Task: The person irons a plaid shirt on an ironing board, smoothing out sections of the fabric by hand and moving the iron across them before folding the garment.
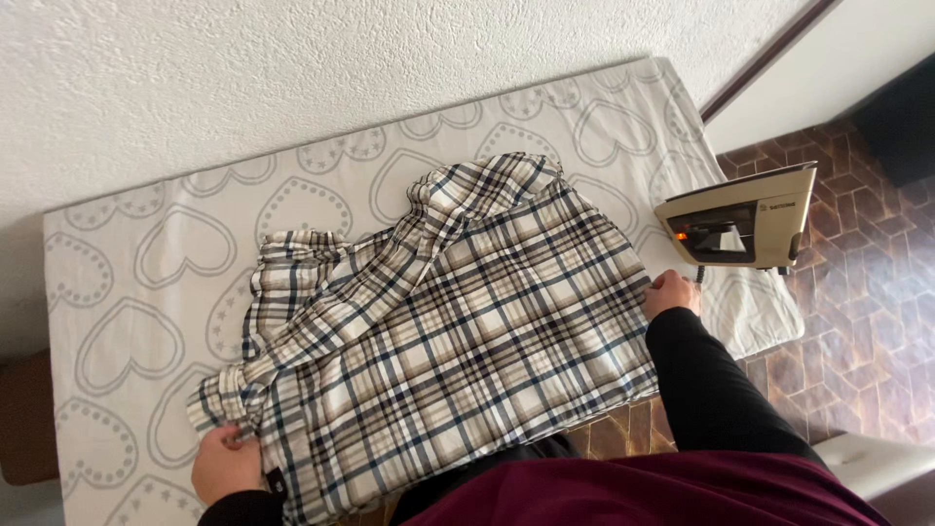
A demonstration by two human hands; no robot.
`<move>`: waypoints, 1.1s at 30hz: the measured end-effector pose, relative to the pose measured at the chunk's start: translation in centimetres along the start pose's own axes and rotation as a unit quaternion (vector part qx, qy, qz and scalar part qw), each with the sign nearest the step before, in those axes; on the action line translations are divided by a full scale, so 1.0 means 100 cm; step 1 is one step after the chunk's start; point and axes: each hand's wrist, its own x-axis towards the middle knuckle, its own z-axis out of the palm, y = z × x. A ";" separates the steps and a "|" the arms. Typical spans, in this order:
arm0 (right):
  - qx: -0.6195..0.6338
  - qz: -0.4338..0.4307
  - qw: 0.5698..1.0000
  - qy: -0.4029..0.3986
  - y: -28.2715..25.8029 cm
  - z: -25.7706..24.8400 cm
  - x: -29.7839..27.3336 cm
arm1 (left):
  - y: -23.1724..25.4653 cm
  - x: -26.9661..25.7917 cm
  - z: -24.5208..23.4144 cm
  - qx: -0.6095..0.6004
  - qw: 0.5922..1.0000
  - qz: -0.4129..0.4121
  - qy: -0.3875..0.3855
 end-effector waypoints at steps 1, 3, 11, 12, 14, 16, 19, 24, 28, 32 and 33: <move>-0.023 -0.010 1.000 -0.005 -0.003 -0.002 -0.003 | -0.002 0.007 0.005 0.048 0.999 -0.007 0.003; -0.003 -0.017 1.000 0.009 0.018 0.012 0.017 | -0.013 0.014 0.018 0.047 0.997 0.029 0.053; 0.008 0.023 1.000 0.014 0.057 0.011 0.021 | 0.025 0.003 -0.023 -0.003 0.996 0.036 0.081; 0.010 0.032 0.999 0.011 0.048 0.005 0.013 | 0.024 0.008 -0.024 -0.029 0.997 0.055 0.039; 0.011 0.042 0.999 0.009 0.014 -0.014 -0.012 | 0.010 0.022 -0.018 -0.053 0.996 0.075 -0.005; -0.057 -0.004 0.998 0.026 -0.038 -0.043 -0.041 | -0.012 0.041 -0.007 -0.074 0.977 0.166 0.116; 0.075 -0.155 0.985 0.009 -0.077 -0.020 -0.028 | -0.020 0.060 -0.014 -0.049 0.955 0.179 0.233; 0.122 -0.264 0.956 0.034 -0.172 0.010 0.031 | 0.042 0.045 -0.045 -0.077 0.962 0.231 0.124; 0.146 -0.339 0.929 -0.024 -0.269 -0.027 0.016 | 0.105 0.013 -0.062 0.124 0.905 0.399 0.081; 0.104 -0.362 0.918 -0.125 -0.327 -0.034 0.014 | 0.109 0.028 -0.021 0.185 0.864 0.462 0.074; 0.037 -0.342 0.927 -0.147 -0.335 -0.030 0.018 | 0.112 0.034 -0.018 0.203 0.878 0.432 0.043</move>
